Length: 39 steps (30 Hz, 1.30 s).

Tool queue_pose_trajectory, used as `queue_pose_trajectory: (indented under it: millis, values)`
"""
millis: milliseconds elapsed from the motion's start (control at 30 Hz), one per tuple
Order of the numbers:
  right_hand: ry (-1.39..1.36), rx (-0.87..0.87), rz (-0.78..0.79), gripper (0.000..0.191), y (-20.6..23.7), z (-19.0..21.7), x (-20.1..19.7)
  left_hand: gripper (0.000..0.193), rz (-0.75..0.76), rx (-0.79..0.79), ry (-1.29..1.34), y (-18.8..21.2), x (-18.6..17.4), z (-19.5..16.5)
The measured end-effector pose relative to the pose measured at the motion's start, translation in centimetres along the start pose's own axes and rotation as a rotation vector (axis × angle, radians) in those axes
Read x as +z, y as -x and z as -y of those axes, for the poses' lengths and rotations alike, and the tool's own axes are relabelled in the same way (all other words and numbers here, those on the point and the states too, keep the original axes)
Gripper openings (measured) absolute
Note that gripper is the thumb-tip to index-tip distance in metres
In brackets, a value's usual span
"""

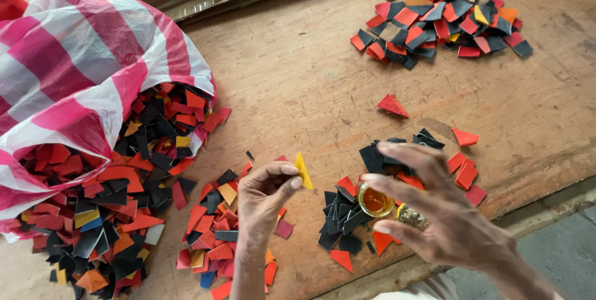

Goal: The person repeatedly picks small colored foam pieces from a pile, applies adhesive from a small jar to one side, and places them onto a growing stack on the table. The person handles the pieces one at a time and continues the cycle throughout the clip.

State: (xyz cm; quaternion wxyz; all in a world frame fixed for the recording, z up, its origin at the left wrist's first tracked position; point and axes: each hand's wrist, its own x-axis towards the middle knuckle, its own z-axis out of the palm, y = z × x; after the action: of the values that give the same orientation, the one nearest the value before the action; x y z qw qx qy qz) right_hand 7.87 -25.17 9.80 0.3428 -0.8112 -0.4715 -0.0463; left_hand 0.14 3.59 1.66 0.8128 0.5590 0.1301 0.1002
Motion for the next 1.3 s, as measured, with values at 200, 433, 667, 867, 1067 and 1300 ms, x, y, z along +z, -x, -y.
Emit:
queue_pose_trajectory:
  millis: [200, 433, 667, 867, 1067, 1300]
  values:
    - [-0.090, 0.031, 0.117, 0.078, -1.1, 0.1, 2.2, 0.024, 0.094, -0.059, 0.300, 0.1, 2.8, 0.8]
    - [-0.067, 0.020, 0.113, 0.078, -1.8, -0.3, 2.8, 0.024, 0.199, -0.109, 0.373, 0.5, 4.2, 0.4]
    - [-0.021, -0.063, 0.016, 0.071, -1.5, -0.7, 3.6, 0.022, 0.272, -0.103, 0.483, 0.6, 4.3, 0.2]
    - [-0.016, -0.066, -0.025, 0.070, -1.4, -0.7, 3.4, 0.023, 0.259, -0.142, 0.484, 0.3, 4.5, 0.5]
    - [-0.117, -0.179, -0.037, 0.070, -1.4, 0.3, 2.8, 0.024, 0.197, -0.148, 0.569, -0.3, 4.7, 0.7]
    - [-0.088, -0.220, -0.011, 0.076, -1.3, 0.0, 3.0, 0.024, 0.237, -0.150, 0.576, -0.4, 4.7, 1.0]
